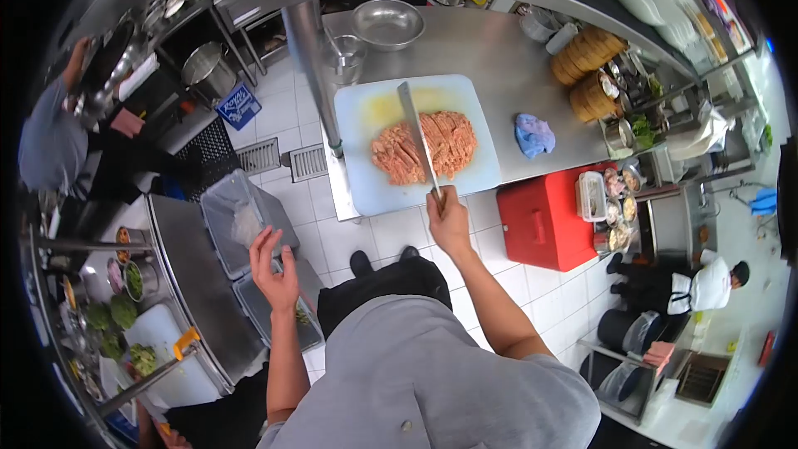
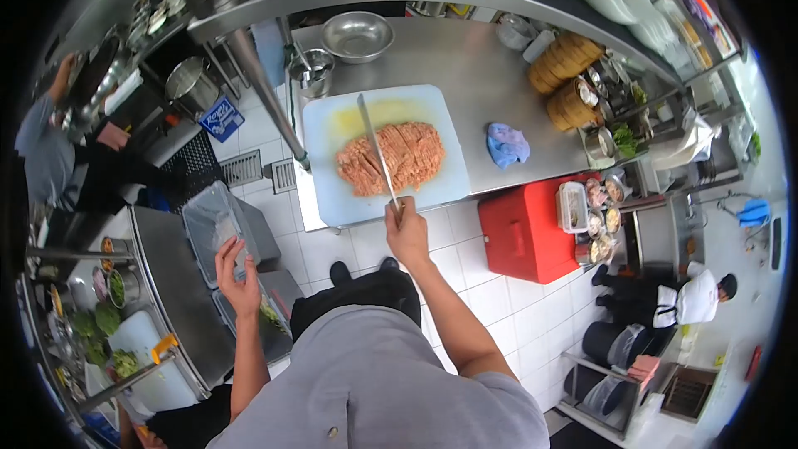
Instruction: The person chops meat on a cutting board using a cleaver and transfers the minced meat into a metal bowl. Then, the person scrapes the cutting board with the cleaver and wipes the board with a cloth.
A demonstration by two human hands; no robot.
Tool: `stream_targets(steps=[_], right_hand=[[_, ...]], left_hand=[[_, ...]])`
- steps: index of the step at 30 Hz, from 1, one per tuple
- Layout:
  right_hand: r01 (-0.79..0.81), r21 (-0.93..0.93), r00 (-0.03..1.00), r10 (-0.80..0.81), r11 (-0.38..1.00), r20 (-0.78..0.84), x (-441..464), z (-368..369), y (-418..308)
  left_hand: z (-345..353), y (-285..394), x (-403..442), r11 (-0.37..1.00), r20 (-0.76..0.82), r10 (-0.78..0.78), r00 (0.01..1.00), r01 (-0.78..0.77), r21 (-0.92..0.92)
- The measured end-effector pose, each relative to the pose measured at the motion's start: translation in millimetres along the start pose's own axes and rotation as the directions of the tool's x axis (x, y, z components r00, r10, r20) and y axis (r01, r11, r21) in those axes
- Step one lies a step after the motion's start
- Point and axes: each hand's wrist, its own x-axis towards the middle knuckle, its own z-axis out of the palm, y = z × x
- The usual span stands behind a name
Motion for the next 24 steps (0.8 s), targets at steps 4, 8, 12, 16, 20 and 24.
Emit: stream_targets(steps=[4, 8, 12, 16, 20, 24], right_hand=[[-0.119, 0.039, 0.990, 0.122, 0.992, -0.065, 25.0, -43.8, 1.8], [-0.045, 0.045, 0.966, 0.055, 0.998, -0.251, 48.0, -75.8, 6.6], [-0.012, 0.085, 0.913, 0.046, 0.996, -0.404, 45.8, -105.5, -45.3], [-0.001, 0.124, 0.812, 0.073, 0.992, -0.579, 43.6, -59.7, -43.9], [-0.450, -0.130, 0.857, 0.387, 0.883, -0.341, 53.5, 41.5, 42.9], [-0.435, -0.131, 0.822, 0.334, 0.891, -0.461, 63.8, 19.8, 4.2]], left_hand=[[14.2, 14.9, 35.1, 0.988, 0.028, 0.139, 0.990, -0.140, 0.066], [40.0, 29.9, 68.4, 0.994, 0.043, -0.008, 0.999, 0.012, -0.105], [62.0, 19.1, 89.5, 0.982, 0.063, 0.006, 0.998, 0.006, -0.190], [83.0, 5.2, 125.2, 0.953, 0.123, 0.133, 0.983, -0.094, -0.286], [80.2, -31.3, 173.5, 0.913, 0.233, 0.245, 0.941, -0.143, -0.382], [61.1, -61.4, 212.0, 0.898, 0.323, 0.319, 0.891, -0.176, -0.403]])
